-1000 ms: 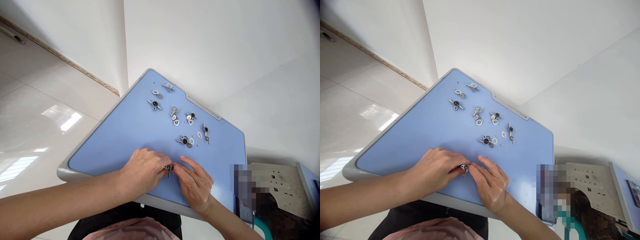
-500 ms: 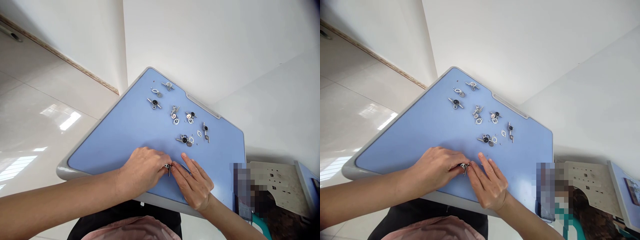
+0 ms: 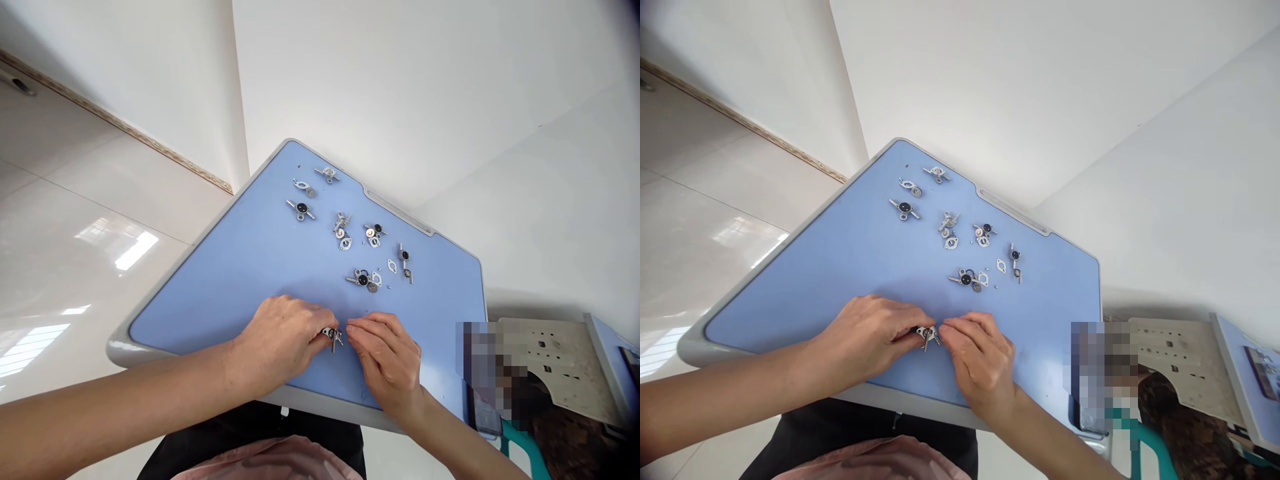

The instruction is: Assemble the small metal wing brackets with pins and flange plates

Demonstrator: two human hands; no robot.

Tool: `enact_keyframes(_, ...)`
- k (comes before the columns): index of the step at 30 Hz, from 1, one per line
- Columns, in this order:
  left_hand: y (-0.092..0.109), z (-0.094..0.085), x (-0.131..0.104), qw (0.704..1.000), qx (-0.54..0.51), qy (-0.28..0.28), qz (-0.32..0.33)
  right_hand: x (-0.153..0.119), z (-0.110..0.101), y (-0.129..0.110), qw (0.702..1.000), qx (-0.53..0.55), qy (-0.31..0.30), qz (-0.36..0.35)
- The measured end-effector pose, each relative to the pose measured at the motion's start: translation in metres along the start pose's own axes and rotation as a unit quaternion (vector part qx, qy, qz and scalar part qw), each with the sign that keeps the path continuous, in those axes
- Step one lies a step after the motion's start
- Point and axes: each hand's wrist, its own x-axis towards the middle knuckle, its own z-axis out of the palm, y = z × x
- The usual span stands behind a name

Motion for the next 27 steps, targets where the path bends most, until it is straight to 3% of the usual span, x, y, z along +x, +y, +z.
enact_keyframes(6,-0.001,0.001,0.0,1.0,0.001,0.007,0.002,0.005,0.004,-0.004,0.996,0.042,-0.03,0.072)
enact_keyframes(20,0.001,0.0,-0.001,1.0,0.008,-0.005,-0.002,0.006,0.002,-0.001,0.999,-0.035,-0.027,0.009)
enact_keyframes(27,0.002,-0.001,0.0,1.0,0.011,-0.011,-0.003,0.02,-0.009,-0.004,0.991,-0.081,-0.098,-0.037)
